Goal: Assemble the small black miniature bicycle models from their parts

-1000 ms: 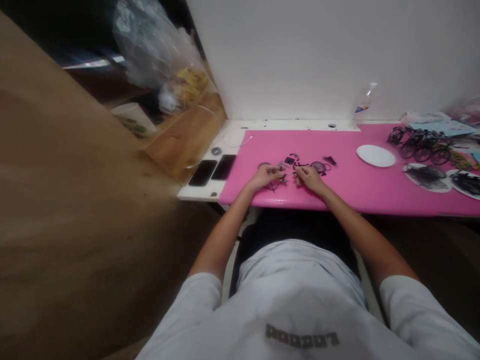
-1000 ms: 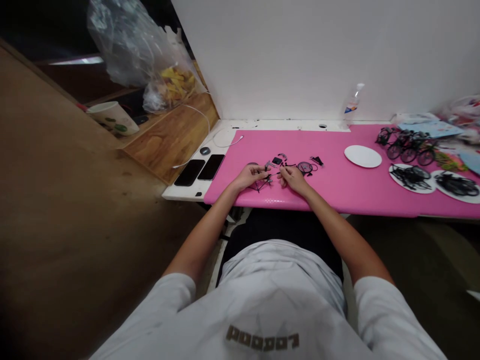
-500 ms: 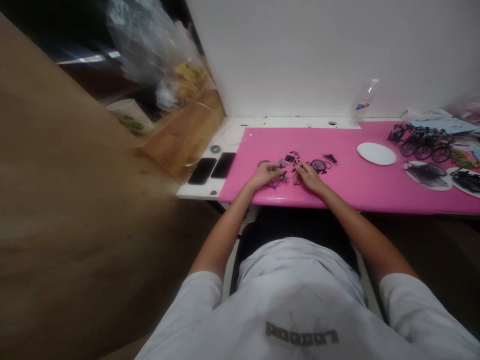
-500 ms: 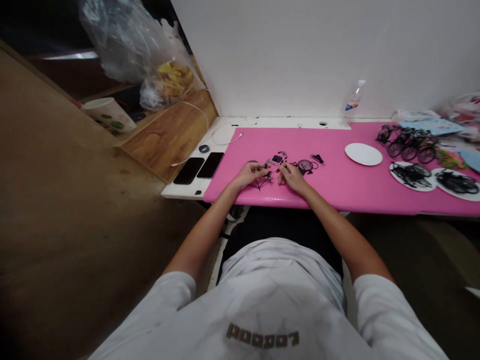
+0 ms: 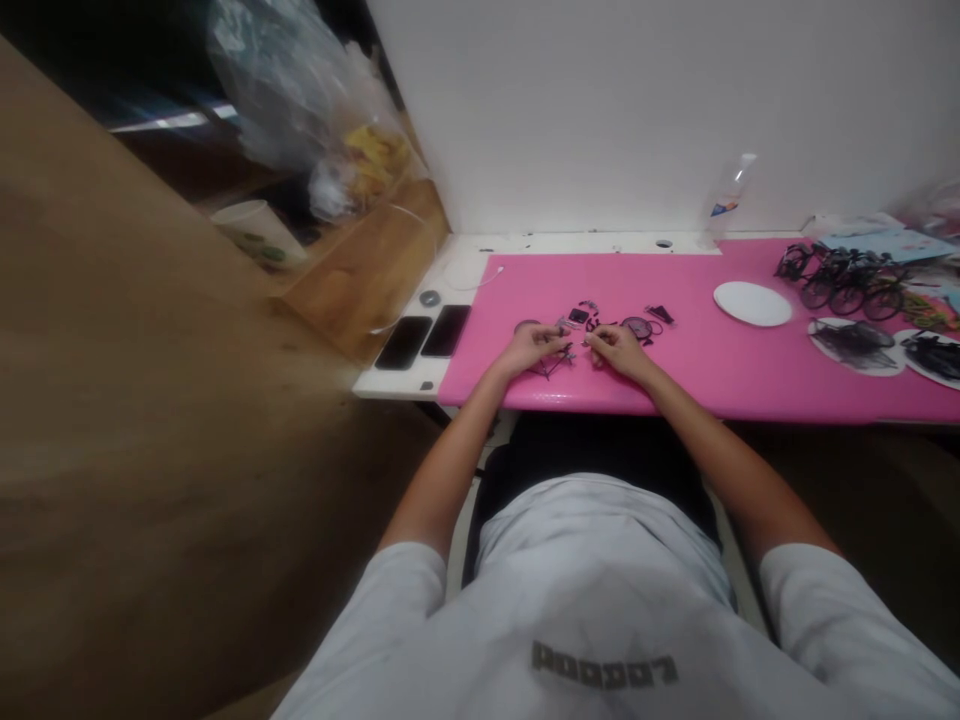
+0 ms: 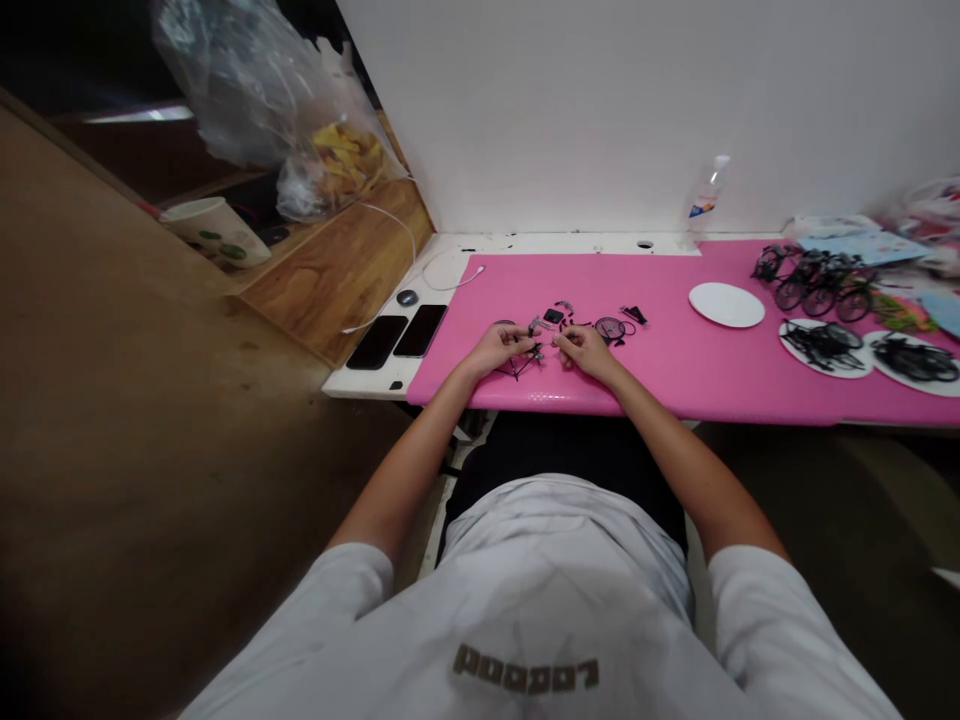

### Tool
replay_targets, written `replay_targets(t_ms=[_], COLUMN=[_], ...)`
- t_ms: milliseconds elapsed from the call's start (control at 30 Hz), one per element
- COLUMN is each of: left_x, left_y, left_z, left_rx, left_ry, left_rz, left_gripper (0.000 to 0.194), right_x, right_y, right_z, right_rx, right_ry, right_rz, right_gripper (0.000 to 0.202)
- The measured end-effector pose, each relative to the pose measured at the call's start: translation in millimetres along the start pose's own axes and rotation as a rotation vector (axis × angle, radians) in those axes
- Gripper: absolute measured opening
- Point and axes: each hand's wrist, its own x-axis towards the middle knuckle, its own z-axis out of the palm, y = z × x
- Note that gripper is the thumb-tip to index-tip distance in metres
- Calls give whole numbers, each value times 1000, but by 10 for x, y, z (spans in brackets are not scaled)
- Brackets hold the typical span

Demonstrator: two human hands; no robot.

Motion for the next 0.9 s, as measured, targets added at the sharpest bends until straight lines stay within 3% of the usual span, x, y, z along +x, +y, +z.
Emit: replay_targets(t_ms=[467,667,900], left_x=[-17,-4,12], left_y=[39,25,6], left_z=[25,24,25], left_rx=[-6,-12,6], left_ry=[11,19,33], left_rz=[-38,-31,-35], left_gripper=[55,54,53], right_x=[-25,-23,-23], right_y=[-35,35,22], right_z=[58,95,66], right_rx=[-120,-74,-38], right_ry=[1,21,-28], right_rz=[-25,-12,10], right_gripper=[68,53,51])
